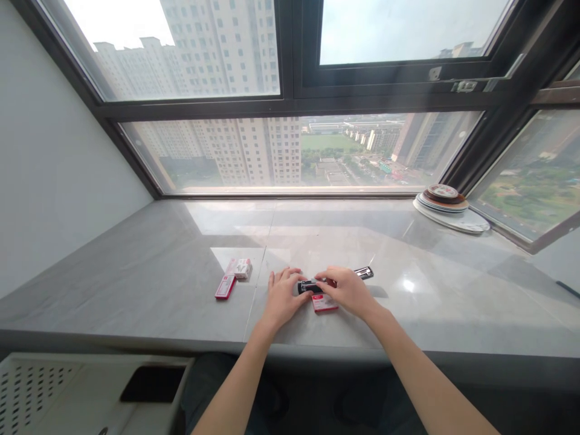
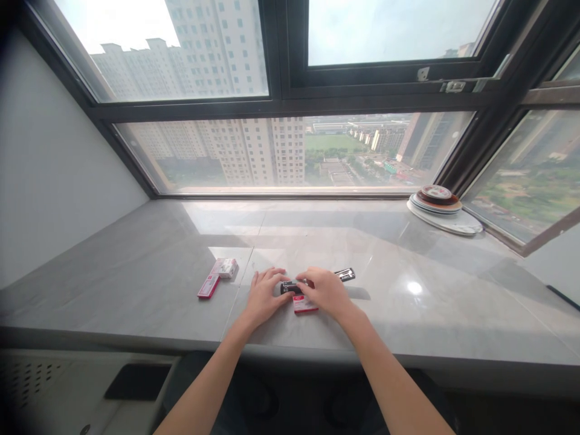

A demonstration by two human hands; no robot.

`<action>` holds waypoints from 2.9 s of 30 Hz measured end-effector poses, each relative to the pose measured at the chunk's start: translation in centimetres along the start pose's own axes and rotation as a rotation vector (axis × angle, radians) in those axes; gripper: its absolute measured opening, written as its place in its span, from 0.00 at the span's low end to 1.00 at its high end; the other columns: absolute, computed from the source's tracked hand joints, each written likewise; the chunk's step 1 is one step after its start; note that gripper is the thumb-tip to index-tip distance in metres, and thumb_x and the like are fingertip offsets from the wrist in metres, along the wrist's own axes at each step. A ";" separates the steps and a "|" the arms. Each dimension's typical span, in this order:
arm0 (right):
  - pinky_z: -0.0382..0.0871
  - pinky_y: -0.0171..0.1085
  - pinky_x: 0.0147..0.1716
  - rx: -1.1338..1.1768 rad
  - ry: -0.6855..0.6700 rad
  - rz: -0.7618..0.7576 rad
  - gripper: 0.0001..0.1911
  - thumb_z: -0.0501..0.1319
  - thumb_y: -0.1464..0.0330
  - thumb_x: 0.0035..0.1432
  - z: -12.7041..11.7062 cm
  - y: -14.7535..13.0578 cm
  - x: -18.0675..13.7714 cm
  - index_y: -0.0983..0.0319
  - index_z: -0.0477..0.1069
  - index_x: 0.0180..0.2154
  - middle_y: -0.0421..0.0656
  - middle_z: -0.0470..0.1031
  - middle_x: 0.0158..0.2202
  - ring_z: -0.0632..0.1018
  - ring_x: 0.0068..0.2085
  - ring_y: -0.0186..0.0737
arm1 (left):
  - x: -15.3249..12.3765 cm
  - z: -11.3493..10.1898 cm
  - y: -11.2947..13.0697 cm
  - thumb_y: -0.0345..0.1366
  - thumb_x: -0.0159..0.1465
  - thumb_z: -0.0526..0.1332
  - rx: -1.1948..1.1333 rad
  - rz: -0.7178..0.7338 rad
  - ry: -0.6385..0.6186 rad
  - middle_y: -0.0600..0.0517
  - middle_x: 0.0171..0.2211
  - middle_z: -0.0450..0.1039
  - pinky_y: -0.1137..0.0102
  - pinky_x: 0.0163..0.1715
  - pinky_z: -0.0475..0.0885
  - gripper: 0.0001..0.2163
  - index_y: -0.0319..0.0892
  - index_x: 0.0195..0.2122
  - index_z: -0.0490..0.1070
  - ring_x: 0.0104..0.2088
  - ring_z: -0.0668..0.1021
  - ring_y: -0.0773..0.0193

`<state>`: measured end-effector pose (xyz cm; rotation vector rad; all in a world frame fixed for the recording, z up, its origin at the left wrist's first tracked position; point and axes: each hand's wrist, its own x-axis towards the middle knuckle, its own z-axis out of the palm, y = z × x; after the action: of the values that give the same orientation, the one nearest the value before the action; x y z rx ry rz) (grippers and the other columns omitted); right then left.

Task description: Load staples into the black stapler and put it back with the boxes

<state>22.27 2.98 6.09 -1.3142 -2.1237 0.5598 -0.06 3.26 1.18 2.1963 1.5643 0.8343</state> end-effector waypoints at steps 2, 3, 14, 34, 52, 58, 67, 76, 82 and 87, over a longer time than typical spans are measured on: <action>0.63 0.35 0.35 -0.008 -0.044 -0.001 0.11 0.62 0.61 0.67 0.2 0.2 0.8 0.55 0.83 0.43 0.39 0.76 0.32 0.74 0.32 0.37 | -0.6 0.1 0.2 0.45 0.64 0.68 0.002 0.002 0.009 0.56 0.60 0.70 0.48 0.71 0.41 0.12 0.56 0.48 0.76 0.67 0.64 0.52; 0.63 0.35 0.35 -0.009 -0.061 -0.004 0.11 0.62 0.61 0.67 0.3 0.3 1.0 0.55 0.83 0.42 0.39 0.76 0.32 0.74 0.32 0.37 | -0.7 0.1 0.2 0.45 0.64 0.68 0.004 0.002 0.013 0.55 0.60 0.70 0.48 0.71 0.41 0.12 0.56 0.49 0.76 0.67 0.64 0.52; 0.56 0.35 0.28 -0.115 -0.057 0.197 0.11 0.66 0.57 0.61 0.2 -0.5 0.4 0.57 0.79 0.38 0.37 0.72 0.23 0.73 0.27 0.38 | -0.5 -0.5 0.3 0.44 0.63 0.69 -0.012 0.010 0.022 0.55 0.60 0.71 0.51 0.71 0.47 0.12 0.56 0.47 0.76 0.67 0.65 0.52; 0.51 0.32 0.23 0.746 0.092 0.379 0.28 0.71 0.49 0.54 -3.3 3.9 -1.6 0.61 0.74 0.47 0.35 0.65 0.27 0.60 0.25 0.30 | -0.3 -0.6 0.5 0.46 0.64 0.68 -0.030 -0.013 -0.001 0.54 0.60 0.71 0.50 0.70 0.50 0.12 0.57 0.48 0.78 0.66 0.64 0.50; 0.54 0.33 0.25 0.096 -0.038 0.274 0.17 0.68 0.54 0.54 -0.3 2.0 2.2 0.59 0.76 0.38 0.33 0.65 0.21 0.67 0.25 0.34 | -1.4 -1.9 3.0 0.22 0.63 0.51 -0.096 0.072 0.035 0.51 0.55 0.74 0.56 0.63 0.64 0.24 0.52 0.56 0.71 0.57 0.73 0.57; 0.54 0.32 0.21 0.373 0.059 0.441 0.26 0.68 0.49 0.53 -0.3 4.3 0.7 0.62 0.75 0.44 0.31 0.60 0.19 0.63 0.22 0.32 | -2.3 -1.9 6.0 0.20 0.58 0.51 -0.144 0.399 -0.332 0.58 0.63 0.70 0.58 0.64 0.66 0.33 0.59 0.60 0.72 0.61 0.71 0.55; 0.53 0.30 0.11 0.846 -0.002 0.620 0.32 0.64 0.48 0.62 1.5 2.0 -3.5 0.58 0.65 0.60 0.30 0.57 0.21 0.55 0.15 0.27 | -1.7 -4.4 1.1 0.41 0.59 0.67 -0.051 0.092 -0.176 0.52 0.55 0.74 0.59 0.59 0.69 0.27 0.57 0.61 0.70 0.55 0.73 0.51; 0.57 0.31 0.10 0.860 0.021 0.536 0.32 0.60 0.45 0.63 4.9 0.1 -3.4 0.56 0.62 0.61 0.33 0.66 0.23 0.60 0.14 0.29 | -1.5 -2.5 3.1 0.41 0.58 0.69 -0.131 0.090 -0.225 0.56 0.56 0.75 0.60 0.59 0.67 0.35 0.62 0.67 0.63 0.54 0.74 0.53; 0.57 0.32 0.10 0.791 0.074 0.544 0.34 0.59 0.45 0.64 5.4 0.5 -3.7 0.57 0.61 0.63 0.33 0.64 0.23 0.60 0.15 0.31 | -2.8 -3.9 1.6 0.49 0.70 0.58 -0.204 -0.074 0.023 0.52 0.57 0.72 0.64 0.46 0.74 0.21 0.57 0.64 0.66 0.55 0.73 0.54; 0.56 0.32 0.11 0.795 0.083 0.550 0.32 0.59 0.46 0.65 5.5 0.5 -3.9 0.56 0.62 0.63 0.33 0.65 0.24 0.59 0.15 0.30 | -4.9 -7.4 -5.4 0.47 0.69 0.57 0.252 -0.526 0.517 0.44 0.50 0.71 0.55 0.50 0.70 0.17 0.46 0.55 0.72 0.52 0.72 0.46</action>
<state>20.30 -0.57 0.70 -1.3645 -1.2077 1.3686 -9.85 0.00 2.51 1.6334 2.4638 1.1247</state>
